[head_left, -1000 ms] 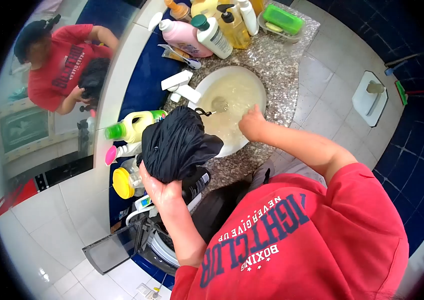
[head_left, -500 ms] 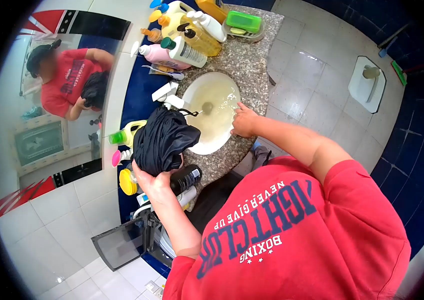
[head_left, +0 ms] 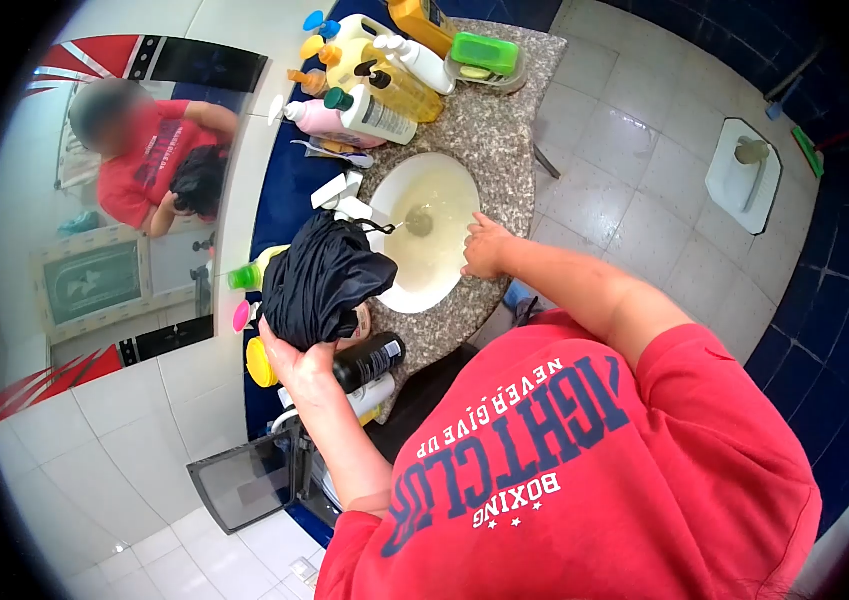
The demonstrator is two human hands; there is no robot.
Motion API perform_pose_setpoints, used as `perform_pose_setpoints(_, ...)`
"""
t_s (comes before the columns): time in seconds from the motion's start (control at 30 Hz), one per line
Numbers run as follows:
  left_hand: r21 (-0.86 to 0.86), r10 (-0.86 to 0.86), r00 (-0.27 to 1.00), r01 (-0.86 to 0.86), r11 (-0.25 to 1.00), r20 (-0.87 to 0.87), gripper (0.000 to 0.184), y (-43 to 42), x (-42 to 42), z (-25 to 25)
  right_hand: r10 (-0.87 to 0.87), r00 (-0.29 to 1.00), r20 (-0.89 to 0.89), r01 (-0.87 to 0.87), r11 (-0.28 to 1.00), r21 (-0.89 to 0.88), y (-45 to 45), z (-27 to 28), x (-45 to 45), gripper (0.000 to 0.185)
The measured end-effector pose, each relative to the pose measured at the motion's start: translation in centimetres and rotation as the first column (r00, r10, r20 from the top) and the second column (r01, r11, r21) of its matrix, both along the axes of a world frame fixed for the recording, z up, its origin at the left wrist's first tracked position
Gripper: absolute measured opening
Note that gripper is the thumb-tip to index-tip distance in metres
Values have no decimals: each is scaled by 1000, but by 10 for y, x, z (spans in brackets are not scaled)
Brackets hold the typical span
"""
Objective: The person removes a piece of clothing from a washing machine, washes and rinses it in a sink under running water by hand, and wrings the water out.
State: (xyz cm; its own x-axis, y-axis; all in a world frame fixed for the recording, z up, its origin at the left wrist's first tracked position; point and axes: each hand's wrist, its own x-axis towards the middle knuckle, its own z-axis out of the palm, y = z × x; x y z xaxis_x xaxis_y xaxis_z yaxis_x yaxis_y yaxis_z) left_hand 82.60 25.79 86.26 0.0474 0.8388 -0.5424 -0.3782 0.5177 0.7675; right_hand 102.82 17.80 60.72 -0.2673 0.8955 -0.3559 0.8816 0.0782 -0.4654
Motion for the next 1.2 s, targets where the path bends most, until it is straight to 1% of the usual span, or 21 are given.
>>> perform_pose_setpoints(0.17,2,30,999,-30,1000,-11,45,0,1,1,0,1000,-1,0,1000,-23,1,1,0,57)
perform_pose_setpoints(0.33,-2,18,1000,-18,1000,-13,44,-3,5,2,7,1000,-8,-7,1000,0,0,0,2,56)
perform_pose_setpoints(0.4,-13,5,1000,-5,1000,28,44,-2,6,2,0,1000,-12,0,1000,11,-1,-4,0,56)
perform_pose_setpoints(0.5,1,-8,1000,8,1000,25,45,-1,5,1,-4,1000,-11,5,1000,24,0,-7,-1,56)
perform_pose_setpoints(0.57,-4,7,1000,-7,1000,27,45,-4,7,2,-3,1000,-8,4,1000,26,0,-7,0,56)
perform_pose_setpoints(0.63,-15,20,999,-19,1000,29,45,-6,12,3,-20,997,-75,22,999,35,-2,-5,1,57)
perform_pose_setpoints(0.7,-47,67,998,-67,997,-10,46,-9,16,5,-14,998,-67,16,999,35,-3,-6,2,58)
perform_pose_setpoints(0.73,-50,63,998,-63,997,-9,46,-8,13,3,-7,998,-58,9,999,38,-2,-6,2,58)
perform_pose_setpoints(0.8,7,11,1000,-11,1000,6,47,-3,4,-4,-24,999,-48,27,998,58,-1,-12,-3,57)
perform_pose_setpoints(0.83,-14,-21,1000,21,1000,-8,47,-3,4,-4,-35,999,-37,38,996,81,-2,-12,-2,56)
perform_pose_setpoints(0.87,-20,-16,1000,16,1000,-24,46,-4,5,-4,-58,998,-27,60,996,66,-3,-12,0,56)
perform_pose_setpoints(0.93,-22,-43,999,42,999,-17,46,-3,3,-5,-29,997,-76,32,999,41,-3,-6,1,54)
perform_pose_setpoints(1.07,-43,64,994,-68,997,-91,43,-12,21,1,-39,997,-72,43,998,48,-5,-4,1,53)
perform_pose_setpoints(1.1,-7,56,992,-58,998,-113,44,-11,18,-2,-35,997,-73,39,998,46,-5,-4,1,53)
perform_pose_setpoints(1.13,-16,45,993,-47,999,-113,44,-9,15,-3,-31,997,-74,34,998,45,-5,-4,1,53)
perform_pose_setpoints(1.2,-55,7,999,-9,998,-39,47,-5,12,-6,-38,998,-55,40,998,38,-6,-3,1,51)
